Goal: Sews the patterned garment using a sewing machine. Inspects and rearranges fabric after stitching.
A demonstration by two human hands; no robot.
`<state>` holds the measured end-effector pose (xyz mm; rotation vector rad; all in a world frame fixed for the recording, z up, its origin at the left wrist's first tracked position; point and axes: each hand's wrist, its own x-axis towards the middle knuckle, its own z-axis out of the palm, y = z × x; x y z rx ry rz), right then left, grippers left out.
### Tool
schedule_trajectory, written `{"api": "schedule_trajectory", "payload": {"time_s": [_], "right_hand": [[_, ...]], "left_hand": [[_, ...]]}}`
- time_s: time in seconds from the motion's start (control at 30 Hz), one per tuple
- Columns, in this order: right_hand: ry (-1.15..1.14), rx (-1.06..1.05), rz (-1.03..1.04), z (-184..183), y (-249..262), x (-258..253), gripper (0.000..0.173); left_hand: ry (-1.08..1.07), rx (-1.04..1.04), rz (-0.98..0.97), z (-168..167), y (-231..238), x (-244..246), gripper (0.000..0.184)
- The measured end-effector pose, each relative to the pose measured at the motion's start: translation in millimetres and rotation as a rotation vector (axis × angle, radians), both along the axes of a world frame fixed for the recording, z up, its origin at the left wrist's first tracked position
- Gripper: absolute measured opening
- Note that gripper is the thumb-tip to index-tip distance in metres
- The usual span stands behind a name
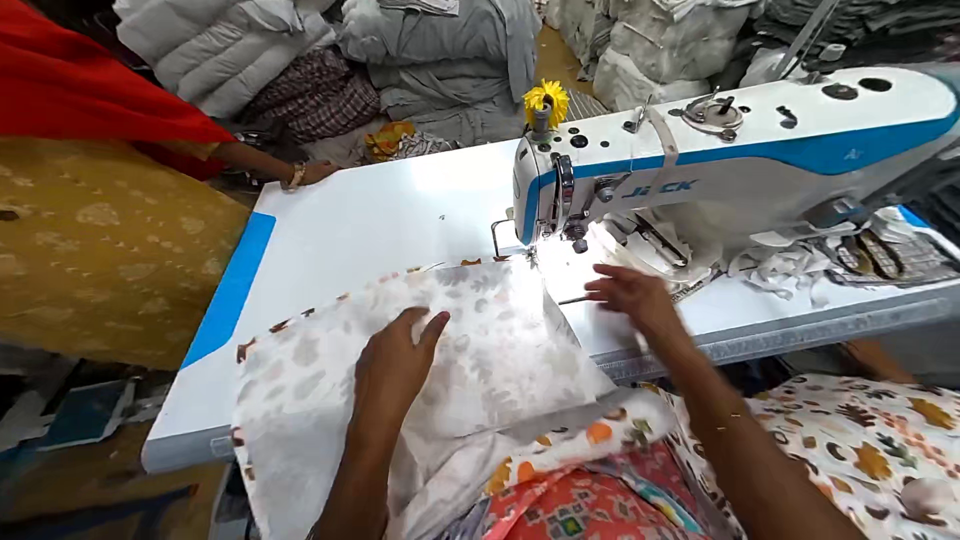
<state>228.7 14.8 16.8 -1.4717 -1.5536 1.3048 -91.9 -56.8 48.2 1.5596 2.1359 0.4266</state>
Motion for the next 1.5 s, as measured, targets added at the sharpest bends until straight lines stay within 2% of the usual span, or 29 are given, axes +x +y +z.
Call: {"api": "schedule_trajectory", "payload": {"time_s": [0.07,0.13,0.2,0.23,0.3,0.37,0.4,0.47,0.53,0.6,0.67,0.73,0.8,0.9,1.07,1.17,1.23,1.3,1.4,1.5], "right_hand": [[0.053,-0.179,0.019,-10,-24,-44,0.04],[0.098,-0.399,0.12,-5,-62,-56,0.037],[0.151,-0.427,0.177,-12,-100,-39,0.023],[0.108,-0.386,0.205,-23,-113,-24,0.023],[-0.197,-0.216,0.287,-48,-126,5,0.039],[-0.397,0.075,0.232,-52,-117,15,0.039],[-0.392,0.221,0.136,-44,-102,10,0.034],[-0.315,0.442,-0.042,-34,-55,-12,0.023],[-0.278,0.457,-0.08,-30,-3,-41,0.028],[-0.357,0.422,-0.084,-26,25,-70,0.035],[-0.522,0.434,-0.094,-33,29,-87,0.022],[-0.6,0.493,-0.088,-41,18,-92,0.016],[-0.601,0.547,-0.064,-47,5,-90,0.016],[-0.567,0.595,-0.057,-53,-5,-86,0.013],[-0.547,0.724,-0.101,-60,-5,-82,0.008],[-0.529,0.739,-0.109,-63,-5,-81,0.008],[-0.523,0.718,-0.095,-62,-5,-81,0.01],[-0.519,0.714,-0.097,-62,-5,-81,0.011],[-0.532,0.745,-0.119,-64,-4,-83,0.01],[-0.538,0.754,-0.127,-64,-4,-84,0.009]], "left_hand": [[0.054,-0.052,0.052,-35,12,-9,0.076],[0.182,0.045,0.025,-69,12,-27,0.08],[0.273,0.154,0.006,-84,8,-42,0.078],[0.277,0.12,0.015,-79,6,-44,0.078],[0.247,0.018,0.045,-57,7,-37,0.077],[0.224,0.182,-0.017,-42,21,-19,0.055],[0.216,0.304,-0.099,-40,33,-5,0.042],[0.105,0.459,-0.287,-47,60,30,0.027],[-0.021,0.519,-0.38,-58,83,72,0.024],[-0.038,0.469,-0.352,-73,88,104,0.026],[0.075,0.387,-0.308,-87,76,120,0.035],[0.161,0.277,-0.291,-82,59,127,0.045],[0.201,0.222,-0.291,-80,49,129,0.052],[0.201,0.298,-0.299,-88,49,127,0.049],[0.223,0.169,-0.342,-73,34,130,0.053],[0.204,0.477,-0.459,-95,39,109,0.047],[0.125,0.599,-0.604,-96,42,96,0.047],[0.079,0.515,-0.599,-86,31,100,0.051],[0.112,0.344,-0.435,-79,17,113,0.05],[0.195,0.429,-0.484,-92,26,100,0.056]]}}
